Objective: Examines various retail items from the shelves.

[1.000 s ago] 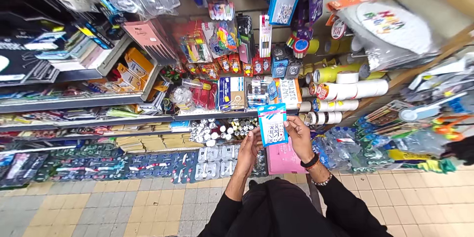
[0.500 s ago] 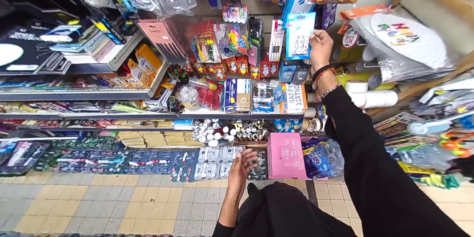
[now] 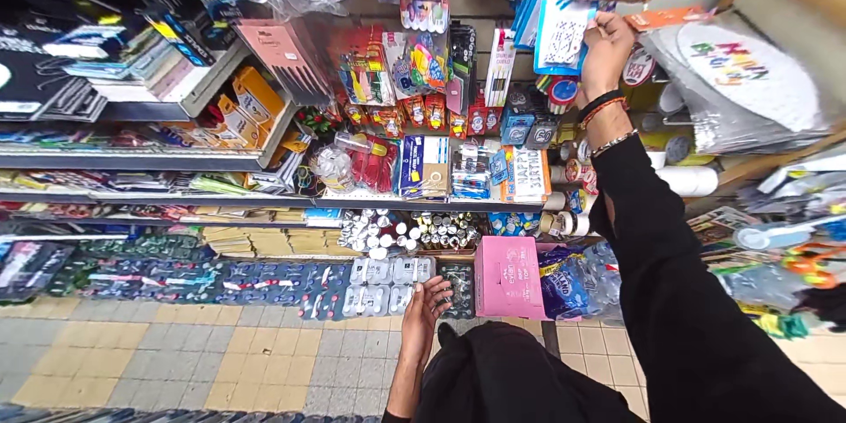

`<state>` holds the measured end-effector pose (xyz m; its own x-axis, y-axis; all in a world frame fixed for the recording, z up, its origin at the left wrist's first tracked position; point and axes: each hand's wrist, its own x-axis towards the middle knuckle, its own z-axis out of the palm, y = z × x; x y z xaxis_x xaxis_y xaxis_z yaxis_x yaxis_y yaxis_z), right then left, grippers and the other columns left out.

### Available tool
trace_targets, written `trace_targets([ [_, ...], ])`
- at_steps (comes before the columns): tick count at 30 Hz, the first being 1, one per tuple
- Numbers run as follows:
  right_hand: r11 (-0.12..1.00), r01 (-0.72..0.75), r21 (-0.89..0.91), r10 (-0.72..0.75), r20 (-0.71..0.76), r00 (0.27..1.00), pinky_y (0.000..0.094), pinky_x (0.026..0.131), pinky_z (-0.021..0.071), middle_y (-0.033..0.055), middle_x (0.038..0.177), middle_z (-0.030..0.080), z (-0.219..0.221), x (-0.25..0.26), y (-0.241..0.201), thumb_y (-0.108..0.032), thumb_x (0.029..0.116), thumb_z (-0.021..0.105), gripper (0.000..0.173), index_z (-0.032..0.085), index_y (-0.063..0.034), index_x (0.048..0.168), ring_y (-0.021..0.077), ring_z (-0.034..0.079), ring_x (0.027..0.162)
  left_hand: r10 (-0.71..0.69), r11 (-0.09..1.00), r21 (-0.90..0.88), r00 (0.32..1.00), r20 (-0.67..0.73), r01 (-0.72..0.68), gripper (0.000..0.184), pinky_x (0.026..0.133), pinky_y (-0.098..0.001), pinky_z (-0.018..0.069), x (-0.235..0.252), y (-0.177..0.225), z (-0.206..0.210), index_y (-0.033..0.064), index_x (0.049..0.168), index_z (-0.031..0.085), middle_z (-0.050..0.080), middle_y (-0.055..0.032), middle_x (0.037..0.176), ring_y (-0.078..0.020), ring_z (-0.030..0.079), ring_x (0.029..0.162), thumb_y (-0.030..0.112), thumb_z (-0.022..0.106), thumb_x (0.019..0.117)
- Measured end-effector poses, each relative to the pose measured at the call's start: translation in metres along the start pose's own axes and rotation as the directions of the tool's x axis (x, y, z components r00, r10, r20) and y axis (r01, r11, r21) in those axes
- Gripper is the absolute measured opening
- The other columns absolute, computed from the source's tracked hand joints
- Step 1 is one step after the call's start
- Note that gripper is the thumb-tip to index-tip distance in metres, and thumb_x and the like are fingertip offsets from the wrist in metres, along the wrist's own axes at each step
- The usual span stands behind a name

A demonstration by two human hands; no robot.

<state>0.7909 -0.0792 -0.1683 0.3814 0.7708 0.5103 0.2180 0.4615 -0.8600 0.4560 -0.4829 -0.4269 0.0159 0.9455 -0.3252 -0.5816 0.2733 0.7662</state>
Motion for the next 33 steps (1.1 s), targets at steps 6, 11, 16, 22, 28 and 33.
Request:
trace_targets([
  [6,0.997,-0.031,-0.075,0.03,-0.014,0.999,0.0305,0.078,0.0558,0.0035,0.087,0.068,0.003,0.016,-0.013,-0.01,0.0987,0.056,0.013,0.066,-0.0025,0.103,0.0099,0.066,0.083,0.006,1.0,-0.012,0.999,0.041,-0.006,0.063,0.092,-0.0458,0.0574,0.012,0.003,0.009,-0.0042,0.137,0.055,0.064,-0.0261,0.127,-0.0337,0.067,0.112,0.04,0.018,0.1117],
  [11,0.99,-0.054,-0.129,0.06,0.041,0.997,0.0321,0.081,0.0572,0.004,0.095,0.072,0.003,0.005,-0.008,-0.012,0.0984,0.057,0.019,0.071,-0.0034,0.108,0.0103,0.069,0.088,0.014,1.0,0.003,0.998,0.063,-0.014,0.064,0.092,-0.0461,0.0576,0.014,0.001,0.009,-0.0045,0.136,0.055,0.064,-0.0264,0.127,-0.0343,0.067,0.111,0.04,0.016,0.1117],
  [16,0.987,-0.095,-0.128,0.106,0.087,0.991,0.0358,0.081,0.0581,0.0063,0.096,0.071,0.007,0.0,-0.004,-0.01,0.0957,0.057,0.019,0.071,-0.0031,0.107,0.0138,0.068,0.089,-0.009,1.0,-0.003,0.999,0.041,0.01,0.061,0.092,-0.0451,0.0572,0.013,-0.004,0.004,-0.0033,0.137,0.055,0.063,-0.0262,0.129,-0.0341,0.067,0.112,0.038,0.018,0.1119],
  [22,0.977,-0.194,-0.085,0.201,0.088,0.976,0.0382,0.081,0.0601,0.0075,0.099,0.072,0.011,-0.005,-0.005,-0.009,0.0971,0.055,0.021,0.07,-0.0033,0.111,0.0162,0.07,0.091,-0.027,0.999,-0.031,0.999,0.044,0.028,0.062,0.093,-0.0467,0.0572,0.013,-0.011,0.0,-0.0041,0.137,0.055,0.063,-0.0267,0.129,-0.0351,0.066,0.112,0.039,0.017,0.112],
  [28,0.99,-0.142,-0.018,0.143,0.025,0.989,0.0383,0.081,0.0596,0.008,0.099,0.07,0.01,-0.002,-0.014,-0.008,0.0988,0.053,0.02,0.068,-0.0026,0.11,0.0176,0.069,0.092,-0.036,0.998,-0.056,0.999,0.03,0.038,0.063,0.093,-0.0472,0.057,0.016,-0.016,-0.007,-0.0051,0.138,0.054,0.063,-0.0268,0.129,-0.0351,0.067,0.112,0.038,0.016,0.1121],
  [33,0.996,-0.084,-0.042,0.084,-0.005,0.996,0.0371,0.081,0.0582,0.0061,0.097,0.068,0.007,-0.009,-0.021,-0.009,0.0986,0.053,0.018,0.067,-0.0038,0.108,0.0158,0.067,0.09,-0.061,0.996,-0.061,0.998,0.025,0.062,0.064,0.093,-0.0471,0.0568,0.02,-0.014,-0.01,-0.0047,0.137,0.054,0.063,-0.0266,0.129,-0.0352,0.066,0.113,0.039,0.016,0.1121],
])
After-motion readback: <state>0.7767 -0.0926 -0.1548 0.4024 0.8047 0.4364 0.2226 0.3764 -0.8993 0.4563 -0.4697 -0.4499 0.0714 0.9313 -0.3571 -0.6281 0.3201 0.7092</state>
